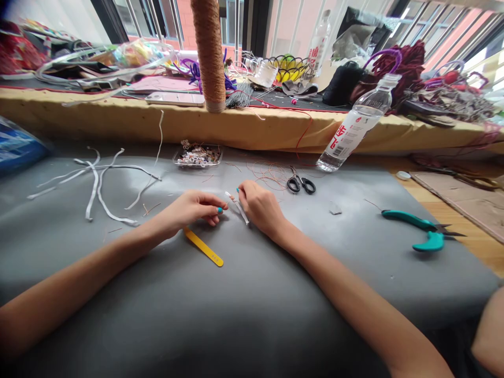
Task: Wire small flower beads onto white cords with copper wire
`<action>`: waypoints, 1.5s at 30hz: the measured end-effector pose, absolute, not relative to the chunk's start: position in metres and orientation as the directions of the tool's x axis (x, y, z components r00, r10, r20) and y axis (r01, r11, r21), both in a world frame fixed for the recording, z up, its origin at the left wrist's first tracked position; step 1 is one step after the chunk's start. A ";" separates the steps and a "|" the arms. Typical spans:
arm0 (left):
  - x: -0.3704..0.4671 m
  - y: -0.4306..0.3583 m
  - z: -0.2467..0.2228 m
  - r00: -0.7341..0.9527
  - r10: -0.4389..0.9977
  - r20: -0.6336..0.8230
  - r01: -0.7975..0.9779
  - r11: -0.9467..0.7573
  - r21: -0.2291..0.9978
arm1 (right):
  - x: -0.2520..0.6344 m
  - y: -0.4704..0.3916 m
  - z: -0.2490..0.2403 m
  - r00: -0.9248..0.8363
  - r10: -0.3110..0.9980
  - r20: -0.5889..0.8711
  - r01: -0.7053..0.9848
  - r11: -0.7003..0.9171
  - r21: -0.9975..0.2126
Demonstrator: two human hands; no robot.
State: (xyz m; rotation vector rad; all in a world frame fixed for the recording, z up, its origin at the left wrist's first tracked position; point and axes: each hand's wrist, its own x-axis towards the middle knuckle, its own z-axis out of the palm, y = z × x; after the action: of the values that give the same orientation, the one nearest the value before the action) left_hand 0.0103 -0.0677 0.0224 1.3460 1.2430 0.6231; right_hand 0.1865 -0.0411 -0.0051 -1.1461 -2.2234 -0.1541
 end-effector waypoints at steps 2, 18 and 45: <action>0.011 -0.068 0.023 0.311 0.907 -0.284 0.323 0.180 0.929 | 0.187 -0.041 -0.006 -0.436 0.694 0.573 0.785 0.604 -0.136; 0.021 -0.092 0.030 0.557 0.806 -0.201 0.234 0.080 0.969 | 0.206 -0.020 0.002 -0.252 0.785 0.567 0.871 0.439 -0.220; 0.008 -0.073 0.039 0.266 0.964 0.017 0.443 -0.138 0.886 | 0.176 -0.056 0.008 -0.442 0.885 0.146 0.184 0.248 -0.951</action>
State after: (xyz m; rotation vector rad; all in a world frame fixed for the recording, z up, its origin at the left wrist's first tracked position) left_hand 0.0077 -0.0726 0.0393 1.7220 1.2973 0.8052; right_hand 0.1756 -0.0562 0.0082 -0.9813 -1.8009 1.2335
